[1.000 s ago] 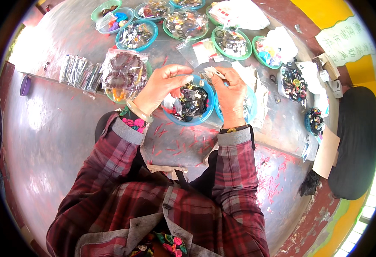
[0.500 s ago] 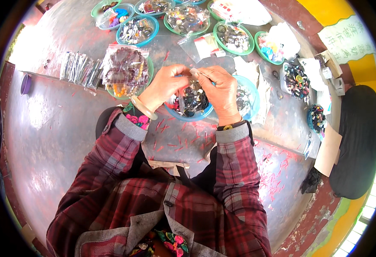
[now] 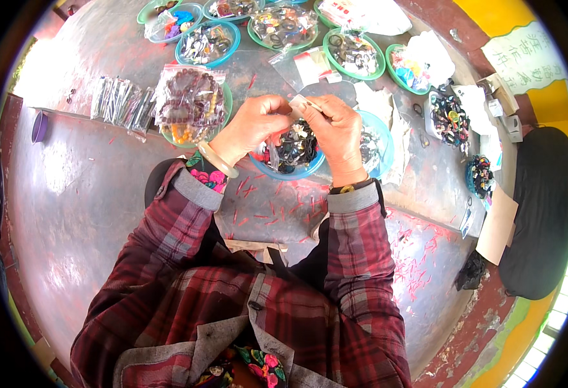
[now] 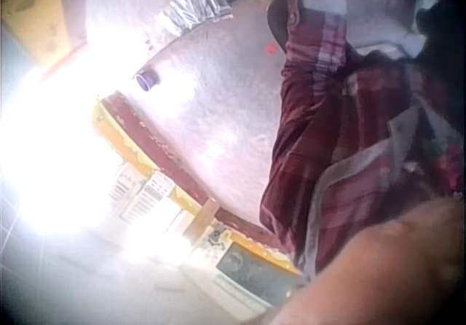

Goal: The person sits on the floor and repeatedly picks small hair accessories from blue bowls, places them into clear plastic bags, and sets the filled bags aside. The person handles items one at a time, occasionally adjusting the bag opening before inserting the accessory.

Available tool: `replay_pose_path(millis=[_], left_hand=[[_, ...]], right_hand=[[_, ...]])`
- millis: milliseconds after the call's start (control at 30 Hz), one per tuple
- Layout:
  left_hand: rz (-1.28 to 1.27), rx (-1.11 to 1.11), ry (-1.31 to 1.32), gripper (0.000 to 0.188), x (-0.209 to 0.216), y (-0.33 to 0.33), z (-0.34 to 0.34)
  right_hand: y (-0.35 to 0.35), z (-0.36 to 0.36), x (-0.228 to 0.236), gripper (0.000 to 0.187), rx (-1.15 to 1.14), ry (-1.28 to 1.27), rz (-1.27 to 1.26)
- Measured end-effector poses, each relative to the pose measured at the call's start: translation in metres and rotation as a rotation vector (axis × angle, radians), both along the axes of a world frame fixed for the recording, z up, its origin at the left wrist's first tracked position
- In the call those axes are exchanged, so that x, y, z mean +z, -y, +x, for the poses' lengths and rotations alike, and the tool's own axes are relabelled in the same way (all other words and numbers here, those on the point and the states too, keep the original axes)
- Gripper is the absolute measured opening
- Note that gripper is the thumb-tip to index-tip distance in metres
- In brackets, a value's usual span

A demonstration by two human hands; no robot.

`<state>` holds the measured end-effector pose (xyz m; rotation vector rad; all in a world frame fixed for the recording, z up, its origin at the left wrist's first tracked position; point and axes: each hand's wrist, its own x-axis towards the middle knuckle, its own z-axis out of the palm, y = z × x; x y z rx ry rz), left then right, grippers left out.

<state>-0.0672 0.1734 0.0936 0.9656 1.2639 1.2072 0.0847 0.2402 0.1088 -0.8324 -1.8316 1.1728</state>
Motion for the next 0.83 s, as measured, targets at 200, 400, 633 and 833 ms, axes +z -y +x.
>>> replay_pose_path(millis=[200,400,633,833], left_hand=[[-0.060,-0.008,-0.058,0.017,-0.002,0.000,-0.004],[-0.173,-0.064,-0.084,0.017,0.001,0.001,-0.004],[-0.129,-0.048,0.235,0.019,0.000,0.003,-0.007],[-0.087,-0.067,0.507,0.027,-0.006,0.002,-0.011]], right_hand=[[-0.010,0.008,-0.002,0.011,0.042,-0.035,-0.151],[-0.014,0.011,-0.004,0.010,-0.001,-0.212,-0.324],[-0.021,0.015,-0.006,0.008,-0.074,-0.348,-0.558],[-0.029,0.018,-0.017,0.010,-0.059,-0.404,-0.724]])
